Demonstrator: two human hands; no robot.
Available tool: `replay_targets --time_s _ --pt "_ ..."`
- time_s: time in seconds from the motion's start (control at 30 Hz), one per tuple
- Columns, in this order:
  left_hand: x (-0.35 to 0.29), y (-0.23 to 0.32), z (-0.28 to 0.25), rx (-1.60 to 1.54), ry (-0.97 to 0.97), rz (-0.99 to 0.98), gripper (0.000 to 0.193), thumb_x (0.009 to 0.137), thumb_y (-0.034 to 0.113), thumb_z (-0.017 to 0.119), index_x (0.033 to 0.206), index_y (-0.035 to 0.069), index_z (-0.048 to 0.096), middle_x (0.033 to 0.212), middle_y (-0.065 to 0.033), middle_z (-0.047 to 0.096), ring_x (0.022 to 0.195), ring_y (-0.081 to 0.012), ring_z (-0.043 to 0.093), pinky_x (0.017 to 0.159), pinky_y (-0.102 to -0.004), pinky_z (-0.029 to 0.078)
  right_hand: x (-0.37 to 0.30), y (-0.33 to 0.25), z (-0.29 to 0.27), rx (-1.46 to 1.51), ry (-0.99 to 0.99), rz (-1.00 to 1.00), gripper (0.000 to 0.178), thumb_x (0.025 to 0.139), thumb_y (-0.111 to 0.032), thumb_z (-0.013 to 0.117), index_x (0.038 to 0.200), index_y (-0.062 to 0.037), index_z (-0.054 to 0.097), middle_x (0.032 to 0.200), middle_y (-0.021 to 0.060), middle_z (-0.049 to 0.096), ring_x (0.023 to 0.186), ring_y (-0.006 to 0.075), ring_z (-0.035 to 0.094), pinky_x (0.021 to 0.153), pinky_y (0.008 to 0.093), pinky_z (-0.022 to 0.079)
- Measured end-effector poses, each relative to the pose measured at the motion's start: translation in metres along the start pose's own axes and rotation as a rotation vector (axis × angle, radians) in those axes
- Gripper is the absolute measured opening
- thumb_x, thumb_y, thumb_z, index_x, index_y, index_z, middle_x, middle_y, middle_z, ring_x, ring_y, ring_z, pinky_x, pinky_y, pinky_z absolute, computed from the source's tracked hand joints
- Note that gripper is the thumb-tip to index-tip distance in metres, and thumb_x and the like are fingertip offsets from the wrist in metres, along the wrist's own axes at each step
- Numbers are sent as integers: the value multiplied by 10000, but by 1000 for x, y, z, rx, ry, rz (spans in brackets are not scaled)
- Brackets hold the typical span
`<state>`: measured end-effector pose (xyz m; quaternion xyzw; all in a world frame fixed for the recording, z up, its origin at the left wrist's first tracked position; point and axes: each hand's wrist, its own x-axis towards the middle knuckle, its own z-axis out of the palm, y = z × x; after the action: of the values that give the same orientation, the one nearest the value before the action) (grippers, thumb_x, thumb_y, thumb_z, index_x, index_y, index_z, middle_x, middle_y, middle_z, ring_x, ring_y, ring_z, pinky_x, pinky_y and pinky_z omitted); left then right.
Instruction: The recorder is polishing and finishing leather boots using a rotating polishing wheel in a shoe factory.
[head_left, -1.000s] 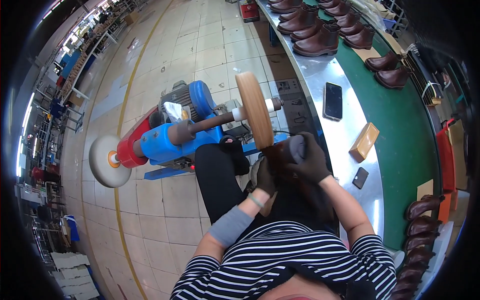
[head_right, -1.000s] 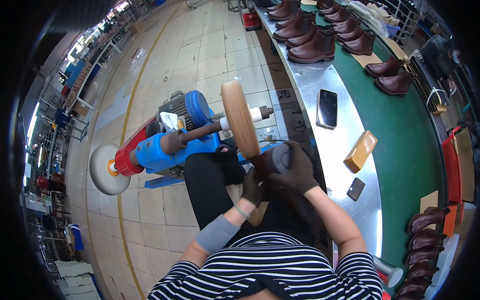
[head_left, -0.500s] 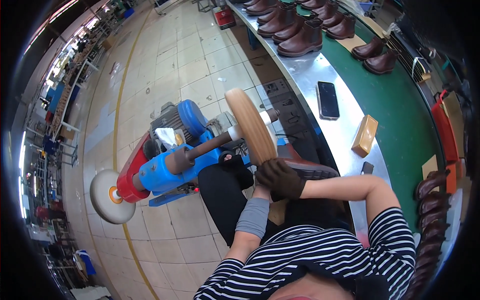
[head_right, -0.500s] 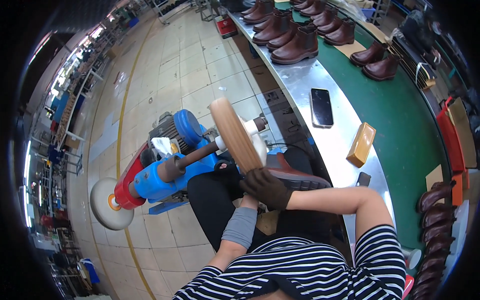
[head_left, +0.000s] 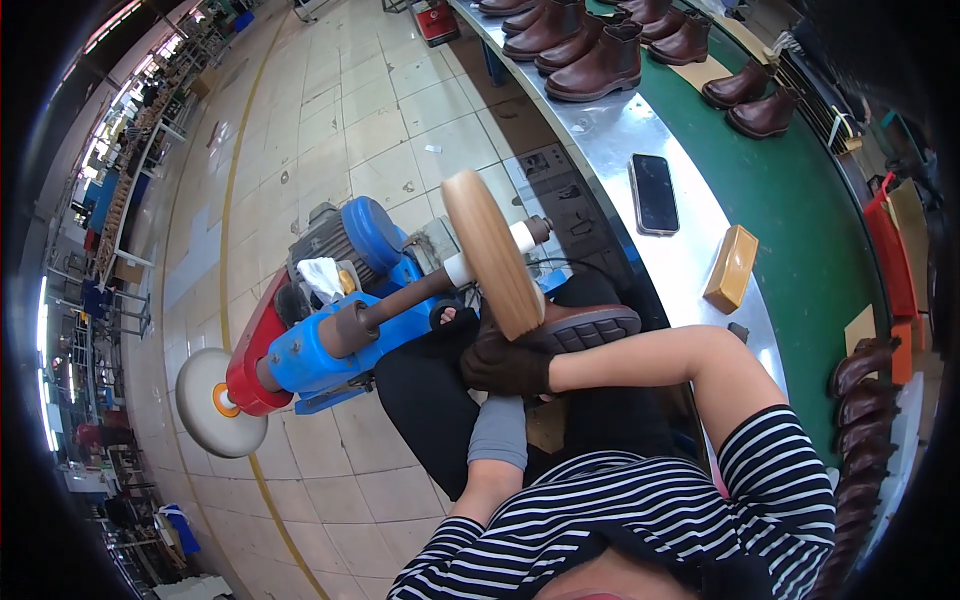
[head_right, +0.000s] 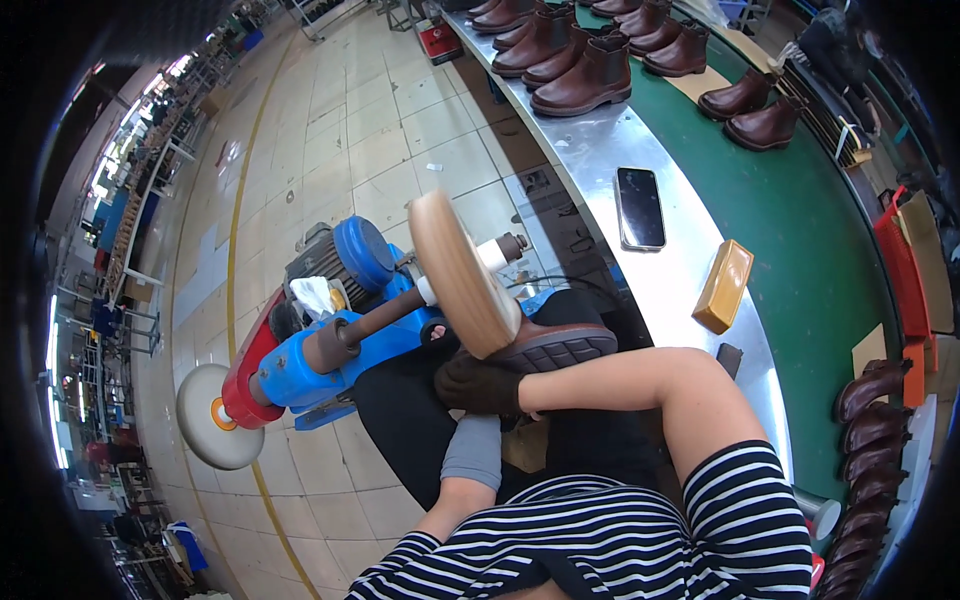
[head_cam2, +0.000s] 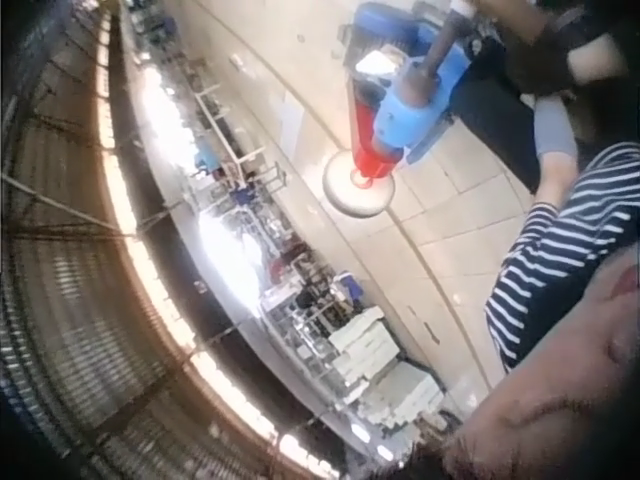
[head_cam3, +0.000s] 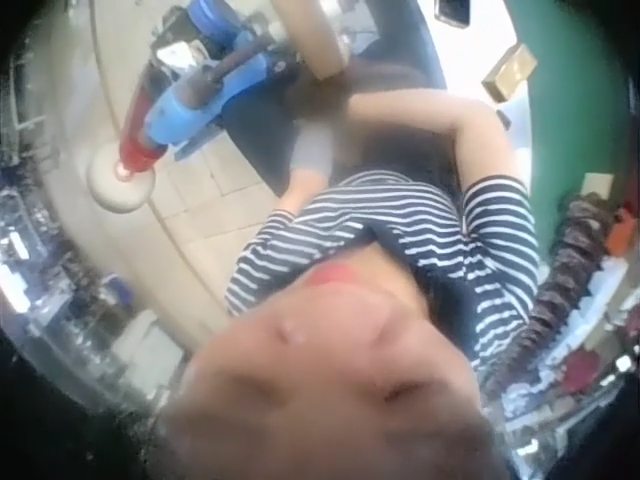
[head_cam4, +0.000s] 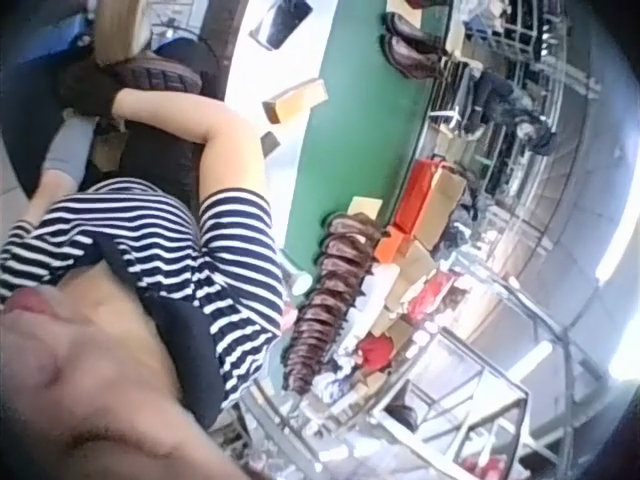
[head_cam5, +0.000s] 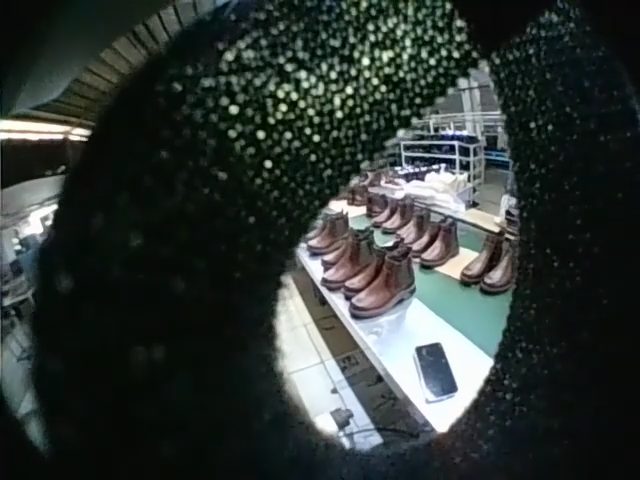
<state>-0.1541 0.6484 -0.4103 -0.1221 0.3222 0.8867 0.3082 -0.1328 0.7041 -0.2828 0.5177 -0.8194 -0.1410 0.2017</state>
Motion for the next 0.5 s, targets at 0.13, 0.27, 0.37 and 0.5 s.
replay_targets --time_s 0.13,0.27,0.37,0.5 --pt "2 -10 -12 49 -22 35 389 992 292 361 1275 43 457 1241 -99 532 1125 -232 530 989 -350 432 -51 -2 -48 93 30 99 414 830 -254 532 1226 -135 511 1282 162 475 1239 322 421 1014 461 328" --pt "3 -29 -25 179 -20 65 368 994 272 370 1266 42 463 1228 -99 538 1117 -229 533 983 -348 437 -145 -16 -102 173 -55 652 520 834 -290 582 1324 -184 445 1422 219 320 1343 394 282 1040 565 238" --pt "-2 -43 -25 692 -387 366 355 991 259 393 1258 36 463 1211 -101 543 1108 -224 536 977 -346 444 -187 -24 -105 245 -30 900 568 775 -285 639 1307 -202 460 1374 218 346 1286 406 328 1014 567 245" --pt "-15 -46 -4 -30 -267 118 349 970 230 450 1257 32 456 1220 -117 530 1122 -224 531 977 -347 445 -194 -31 -89 161 80 910 622 674 -316 697 1252 -215 489 1235 182 428 1114 358 439 931 552 301"
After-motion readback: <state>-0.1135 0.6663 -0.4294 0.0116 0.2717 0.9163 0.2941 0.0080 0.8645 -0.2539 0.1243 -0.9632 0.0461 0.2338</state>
